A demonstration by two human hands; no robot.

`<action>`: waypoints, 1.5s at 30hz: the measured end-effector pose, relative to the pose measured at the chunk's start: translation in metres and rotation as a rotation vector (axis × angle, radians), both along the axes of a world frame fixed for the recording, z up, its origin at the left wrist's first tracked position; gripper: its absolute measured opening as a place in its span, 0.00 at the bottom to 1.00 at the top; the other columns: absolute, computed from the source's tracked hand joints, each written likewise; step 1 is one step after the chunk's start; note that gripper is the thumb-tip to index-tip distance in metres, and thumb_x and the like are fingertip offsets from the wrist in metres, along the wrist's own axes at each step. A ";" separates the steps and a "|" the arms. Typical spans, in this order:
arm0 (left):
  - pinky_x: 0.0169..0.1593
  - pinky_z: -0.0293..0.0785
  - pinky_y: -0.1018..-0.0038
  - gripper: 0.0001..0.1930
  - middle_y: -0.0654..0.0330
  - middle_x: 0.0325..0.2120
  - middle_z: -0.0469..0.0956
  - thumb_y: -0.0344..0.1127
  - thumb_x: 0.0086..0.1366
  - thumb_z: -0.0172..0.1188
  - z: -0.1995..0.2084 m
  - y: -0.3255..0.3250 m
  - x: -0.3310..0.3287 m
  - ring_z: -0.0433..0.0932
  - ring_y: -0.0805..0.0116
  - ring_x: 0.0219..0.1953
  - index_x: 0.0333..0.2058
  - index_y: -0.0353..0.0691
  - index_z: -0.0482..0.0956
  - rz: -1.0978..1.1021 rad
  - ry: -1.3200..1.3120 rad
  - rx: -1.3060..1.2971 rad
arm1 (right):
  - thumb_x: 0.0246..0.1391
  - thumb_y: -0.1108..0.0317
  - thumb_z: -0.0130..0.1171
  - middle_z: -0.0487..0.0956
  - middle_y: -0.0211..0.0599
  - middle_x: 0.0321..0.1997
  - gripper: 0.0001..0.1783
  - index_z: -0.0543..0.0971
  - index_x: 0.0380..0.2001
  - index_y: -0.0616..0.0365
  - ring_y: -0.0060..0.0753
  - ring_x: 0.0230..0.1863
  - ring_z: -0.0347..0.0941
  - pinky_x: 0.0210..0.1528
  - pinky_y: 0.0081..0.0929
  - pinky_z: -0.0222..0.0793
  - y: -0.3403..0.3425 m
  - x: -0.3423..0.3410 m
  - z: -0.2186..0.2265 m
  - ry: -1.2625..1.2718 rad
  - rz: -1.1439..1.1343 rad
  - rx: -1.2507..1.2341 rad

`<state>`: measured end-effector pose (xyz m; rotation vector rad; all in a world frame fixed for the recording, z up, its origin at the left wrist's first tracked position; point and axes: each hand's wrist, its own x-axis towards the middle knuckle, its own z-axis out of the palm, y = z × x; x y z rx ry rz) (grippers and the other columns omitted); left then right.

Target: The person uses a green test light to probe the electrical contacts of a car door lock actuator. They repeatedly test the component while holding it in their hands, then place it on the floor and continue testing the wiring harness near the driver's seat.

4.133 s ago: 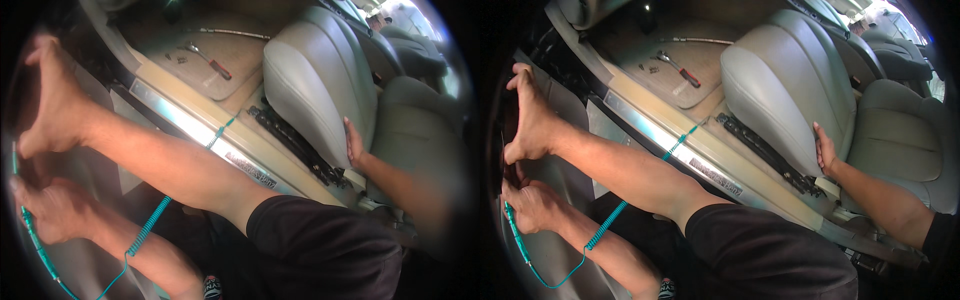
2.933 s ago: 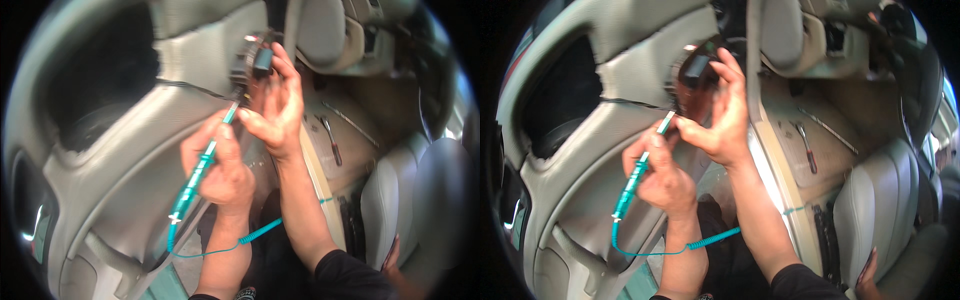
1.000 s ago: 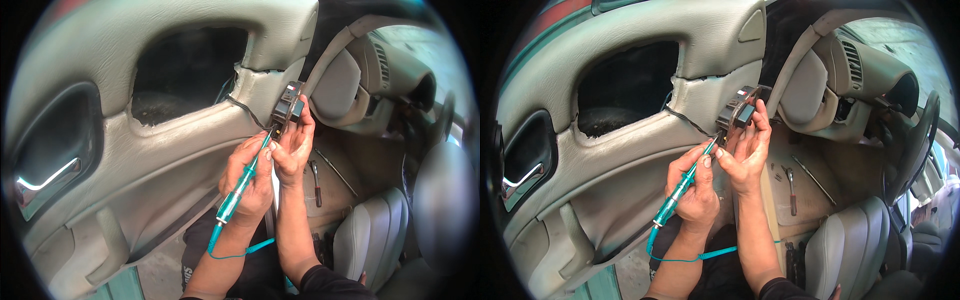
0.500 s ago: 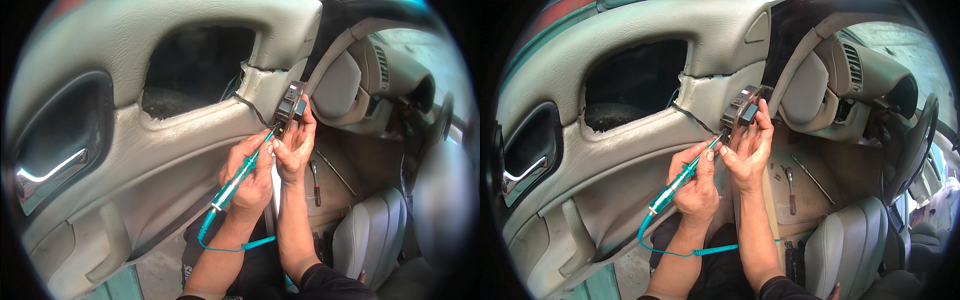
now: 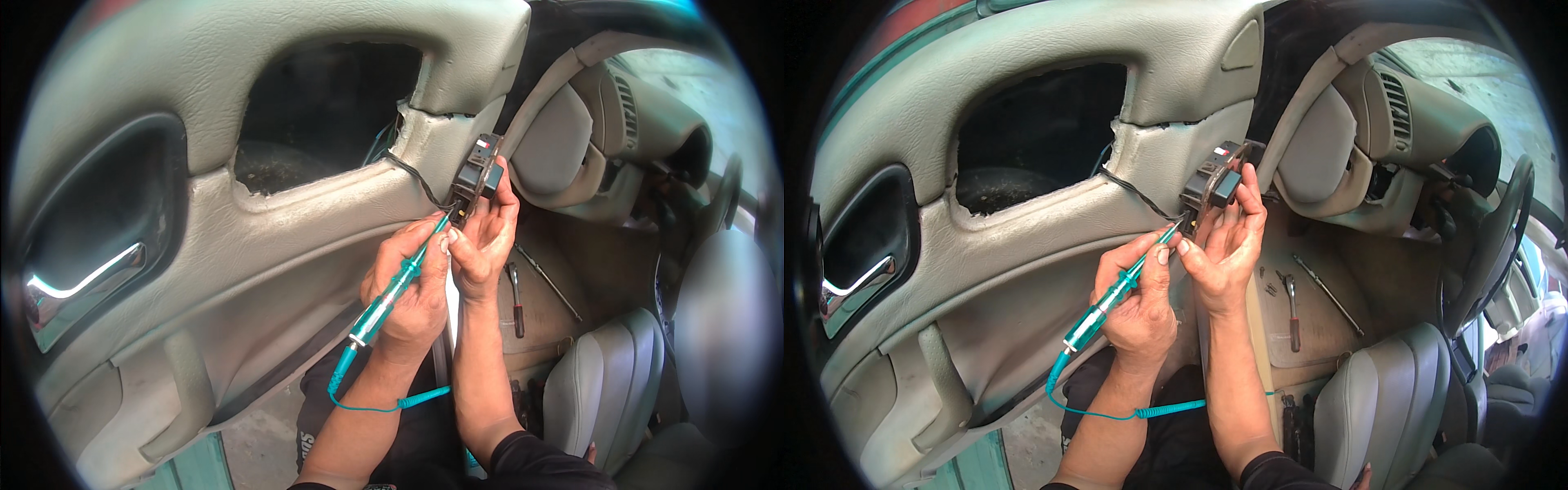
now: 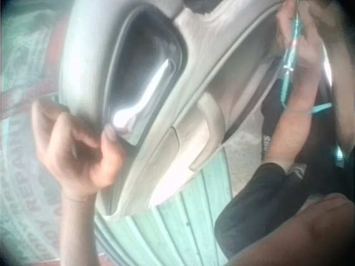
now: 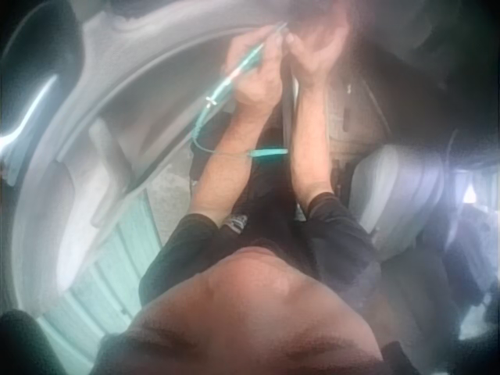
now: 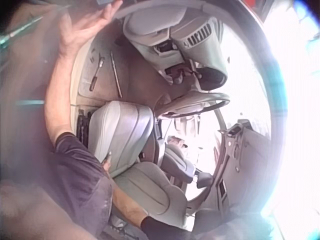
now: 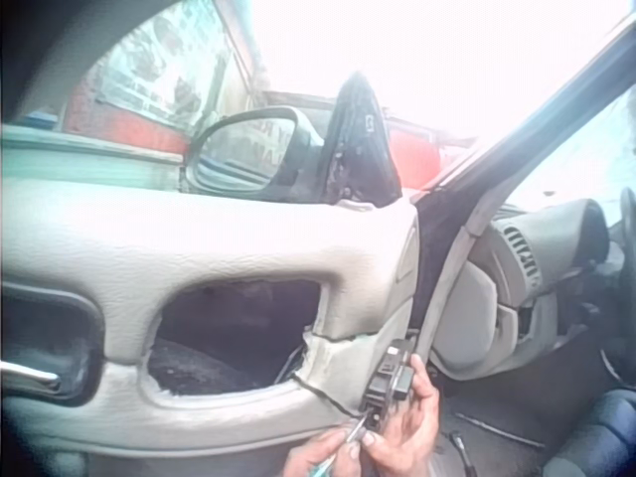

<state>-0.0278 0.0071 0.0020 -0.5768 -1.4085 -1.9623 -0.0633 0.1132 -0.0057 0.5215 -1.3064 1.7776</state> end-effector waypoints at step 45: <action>0.51 0.82 0.70 0.06 0.44 0.42 0.84 0.20 0.70 0.59 -0.002 0.005 0.000 0.85 0.64 0.45 0.44 0.28 0.76 -0.006 0.023 0.011 | 0.70 0.62 0.52 0.65 0.46 0.71 0.31 0.58 0.69 0.65 0.34 0.66 0.68 0.71 0.34 0.63 -0.002 -0.003 0.007 -0.022 -0.015 -0.162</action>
